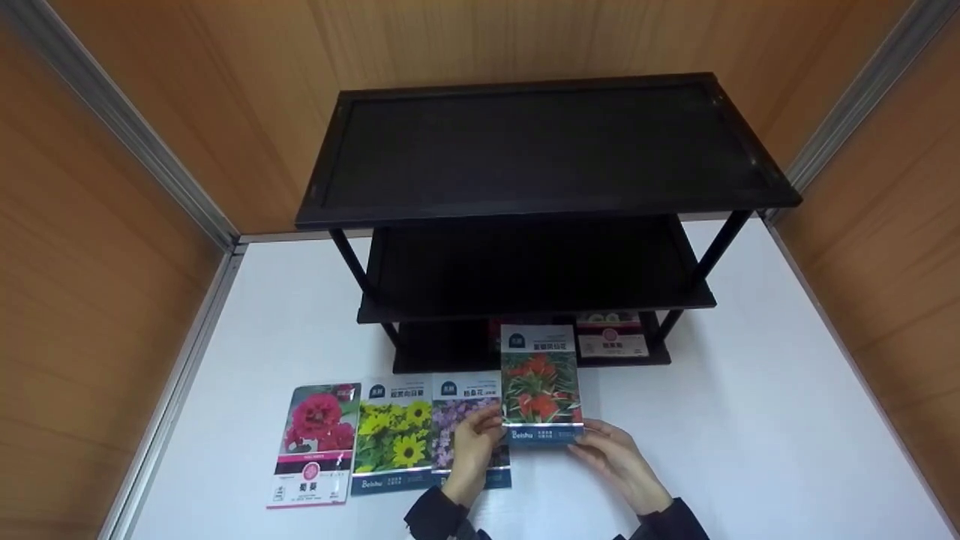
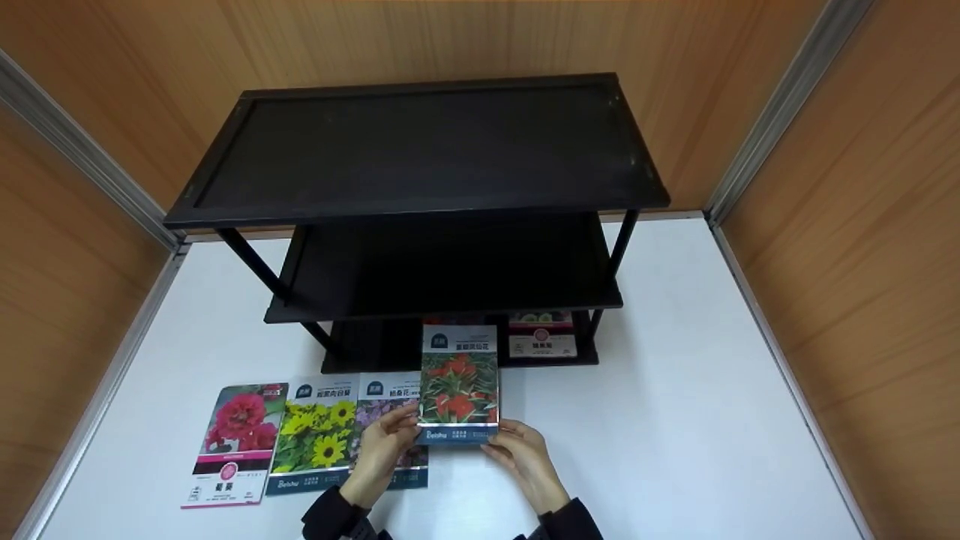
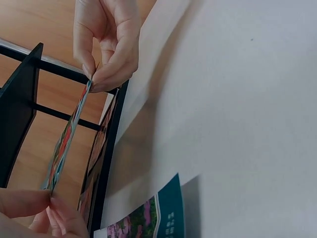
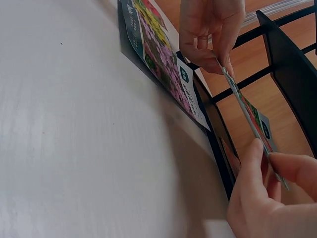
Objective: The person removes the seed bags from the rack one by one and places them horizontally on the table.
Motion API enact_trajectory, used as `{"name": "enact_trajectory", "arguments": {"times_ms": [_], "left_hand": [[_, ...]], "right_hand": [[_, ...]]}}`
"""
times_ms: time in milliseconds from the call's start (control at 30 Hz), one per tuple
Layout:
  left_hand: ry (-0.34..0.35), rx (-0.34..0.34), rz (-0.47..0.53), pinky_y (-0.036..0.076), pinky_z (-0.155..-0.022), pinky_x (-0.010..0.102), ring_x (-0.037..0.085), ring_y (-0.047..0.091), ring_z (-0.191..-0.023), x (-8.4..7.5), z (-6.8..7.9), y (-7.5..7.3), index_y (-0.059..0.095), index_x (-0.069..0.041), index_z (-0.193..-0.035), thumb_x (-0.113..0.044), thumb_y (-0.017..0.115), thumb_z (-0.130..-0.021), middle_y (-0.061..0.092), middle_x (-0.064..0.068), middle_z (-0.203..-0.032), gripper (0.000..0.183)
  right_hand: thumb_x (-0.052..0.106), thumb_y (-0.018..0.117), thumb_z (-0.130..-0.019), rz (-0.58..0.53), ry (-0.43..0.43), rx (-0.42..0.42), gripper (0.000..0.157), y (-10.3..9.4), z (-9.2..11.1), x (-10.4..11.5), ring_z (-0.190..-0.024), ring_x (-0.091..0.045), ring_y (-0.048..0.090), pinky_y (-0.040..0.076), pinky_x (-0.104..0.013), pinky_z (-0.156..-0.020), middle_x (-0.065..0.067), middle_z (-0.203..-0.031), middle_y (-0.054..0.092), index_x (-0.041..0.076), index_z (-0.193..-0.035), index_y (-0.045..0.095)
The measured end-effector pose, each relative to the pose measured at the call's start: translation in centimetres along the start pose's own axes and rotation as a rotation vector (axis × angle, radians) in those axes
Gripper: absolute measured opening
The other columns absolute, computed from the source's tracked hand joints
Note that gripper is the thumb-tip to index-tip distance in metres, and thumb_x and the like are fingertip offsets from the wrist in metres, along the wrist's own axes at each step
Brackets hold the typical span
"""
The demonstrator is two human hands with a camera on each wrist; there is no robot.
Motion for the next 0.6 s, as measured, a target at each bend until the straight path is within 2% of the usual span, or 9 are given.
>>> {"name": "enact_trajectory", "arguments": {"times_ms": [300,600], "left_hand": [[-0.008,0.004,-0.027,0.048,-0.073,0.029,0.013,0.053,-0.077,1.0,0.3,-0.1,0.051,0.013,-0.111,0.014,0.051,-0.072,0.056,0.011,-0.087,0.039],[-0.06,-0.003,-0.099,0.048,-0.071,0.028,0.014,0.054,-0.074,1.6,0.8,-0.1,0.051,0.014,-0.11,0.014,0.051,-0.073,0.056,0.01,-0.086,0.038]], "right_hand": [[-0.006,0.051,-0.081,0.034,0.013,-0.042,0.057,-0.3,0.3,-0.8,-0.083,-0.013,0.059,0.046,-0.026,-0.083,-0.01,-0.093,0.054,-0.02,-0.126,0.02],[-0.006,0.052,-0.081,0.034,0.032,-0.046,0.055,-1.0,0.9,-1.6,-0.081,-0.013,0.059,0.045,-0.028,-0.084,-0.008,-0.092,0.054,-0.02,-0.125,0.022]]}}
Point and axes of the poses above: each hand's wrist, its own z-axis away from the middle knuckle, its own y-axis out of the palm, x = y × z, the point moved 2 cm from there along -z, towards the middle knuckle
